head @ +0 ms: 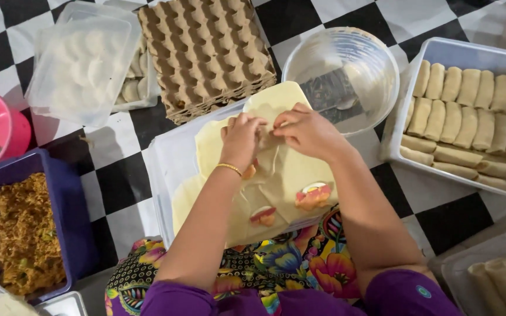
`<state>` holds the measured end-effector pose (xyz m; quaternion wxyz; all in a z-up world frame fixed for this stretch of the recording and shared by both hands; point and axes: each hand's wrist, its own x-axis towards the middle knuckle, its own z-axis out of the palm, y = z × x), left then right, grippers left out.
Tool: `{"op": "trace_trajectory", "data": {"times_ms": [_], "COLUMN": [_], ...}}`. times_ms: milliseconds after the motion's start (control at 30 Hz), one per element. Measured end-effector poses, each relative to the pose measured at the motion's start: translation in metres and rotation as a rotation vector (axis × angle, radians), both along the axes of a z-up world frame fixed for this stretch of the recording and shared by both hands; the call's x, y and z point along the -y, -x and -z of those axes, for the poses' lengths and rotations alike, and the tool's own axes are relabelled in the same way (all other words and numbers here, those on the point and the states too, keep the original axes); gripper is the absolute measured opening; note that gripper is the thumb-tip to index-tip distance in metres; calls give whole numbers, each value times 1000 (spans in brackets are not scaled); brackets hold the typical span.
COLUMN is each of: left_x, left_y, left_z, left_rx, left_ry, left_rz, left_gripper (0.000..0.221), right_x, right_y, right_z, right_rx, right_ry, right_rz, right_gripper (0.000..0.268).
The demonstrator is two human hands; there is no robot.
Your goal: A person is seen preparing multiple food rolls by placing filling on wrappers and rolling them, then placing them into storage containers.
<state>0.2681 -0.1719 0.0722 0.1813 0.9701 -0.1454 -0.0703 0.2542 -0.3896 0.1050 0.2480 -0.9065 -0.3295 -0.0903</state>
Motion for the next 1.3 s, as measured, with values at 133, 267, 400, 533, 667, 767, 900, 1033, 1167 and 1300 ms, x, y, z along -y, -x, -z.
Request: {"op": "trace_trajectory", "data": {"times_ms": [133,267,400,533,667,767,900,1033,1167,1300], "left_x": [-14,-12,3,18,27,29,34,32,28,27], "left_y": [12,7,16,26,31,31,35,34,29,26], "left_z": [-21,8,-21,-34,-23,-5,-26,-26,-8,-6], "left_rx": [7,-18,83,280,412,423,182,115,155,72], "left_ry": [-177,-325,-283,-237,-121,-118,-66,154,123,40], "left_rz": [-6,99,98,224,305,319,233,15,-138,-100], "left_gripper": [17,65,17,23,12,15,32,42,29,32], "right_x": [-16,-2,57,87,80,76,61,32,22,20], "right_y": [-1,-3,2,6,5,9,5,4,7,8], "right_z": [14,7,3,30,33,20,17,-1,-7,-8], "right_rx": [10,-51,-173,-306,-283,-249,2,185,192,106], "right_ry": [148,127,-3,43,1,10,71,-24,-4,29], "right_rz": [-13,26,164,315,313,343,363,151,81,89], "right_gripper": [12,17,36,51,31,24,15,10,9,17]}}
